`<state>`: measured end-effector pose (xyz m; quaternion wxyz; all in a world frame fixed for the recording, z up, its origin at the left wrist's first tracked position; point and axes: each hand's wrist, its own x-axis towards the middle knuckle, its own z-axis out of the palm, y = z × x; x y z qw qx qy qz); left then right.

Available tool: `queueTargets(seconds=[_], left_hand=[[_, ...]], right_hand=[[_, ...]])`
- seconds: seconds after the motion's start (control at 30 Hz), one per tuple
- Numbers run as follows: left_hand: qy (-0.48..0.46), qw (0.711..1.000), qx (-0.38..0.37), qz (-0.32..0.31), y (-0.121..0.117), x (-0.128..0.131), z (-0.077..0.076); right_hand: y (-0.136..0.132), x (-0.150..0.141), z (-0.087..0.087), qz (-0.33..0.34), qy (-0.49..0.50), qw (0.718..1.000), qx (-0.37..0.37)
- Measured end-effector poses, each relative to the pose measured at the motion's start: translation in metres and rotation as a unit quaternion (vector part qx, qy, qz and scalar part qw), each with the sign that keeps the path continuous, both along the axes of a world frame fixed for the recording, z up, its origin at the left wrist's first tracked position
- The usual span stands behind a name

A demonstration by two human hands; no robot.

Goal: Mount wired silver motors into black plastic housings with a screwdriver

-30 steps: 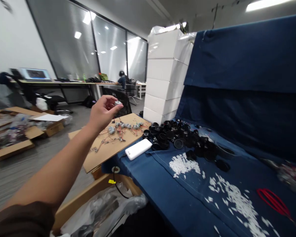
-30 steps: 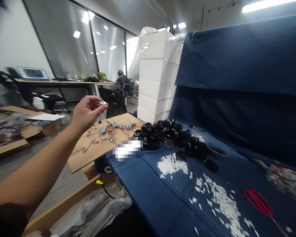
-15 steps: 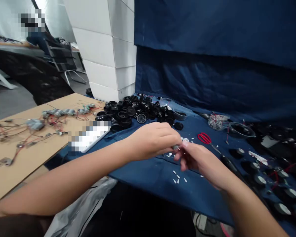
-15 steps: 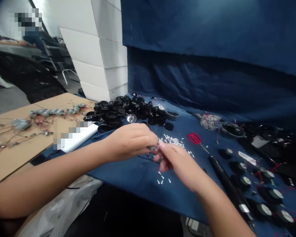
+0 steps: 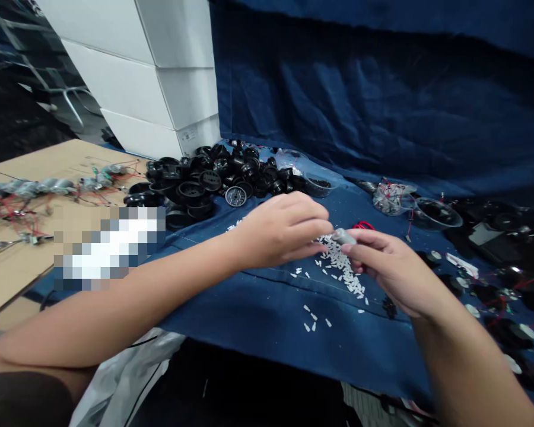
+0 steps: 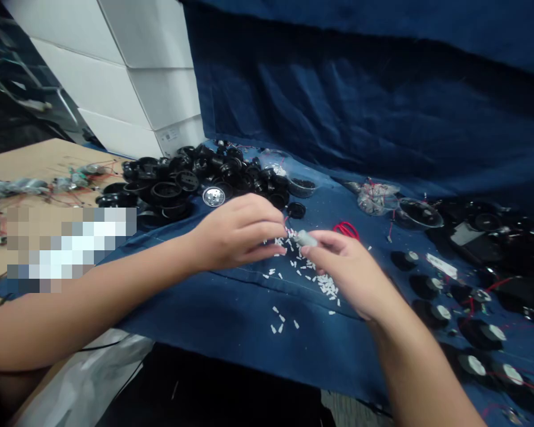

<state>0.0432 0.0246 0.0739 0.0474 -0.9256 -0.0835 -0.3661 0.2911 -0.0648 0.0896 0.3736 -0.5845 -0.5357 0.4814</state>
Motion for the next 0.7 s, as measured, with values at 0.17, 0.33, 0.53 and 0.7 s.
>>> queueTargets(seconds=[0.17,0.33,0.53,0.7], left_hand=[[0.139,0.971,-0.166,0.100,0.012,-0.052,-0.023],[0.217,0.947,-0.231,0.060,0.015,-0.075,-0.046],[0.230,0.935,-0.264,0.062,0.018,-0.081,-0.060],[0.235,0.935,-0.255,0.068,0.025,-0.085,-0.064]], right_hand=[[-0.006,0.016,-0.014,-0.182,0.216,0.955,0.088],[-0.008,0.008,-0.043,-0.261,0.302,0.915,0.056],[-0.008,-0.005,-0.056,-0.263,0.284,0.921,-0.042],[-0.008,-0.007,-0.056,-0.249,0.289,0.919,-0.096]])
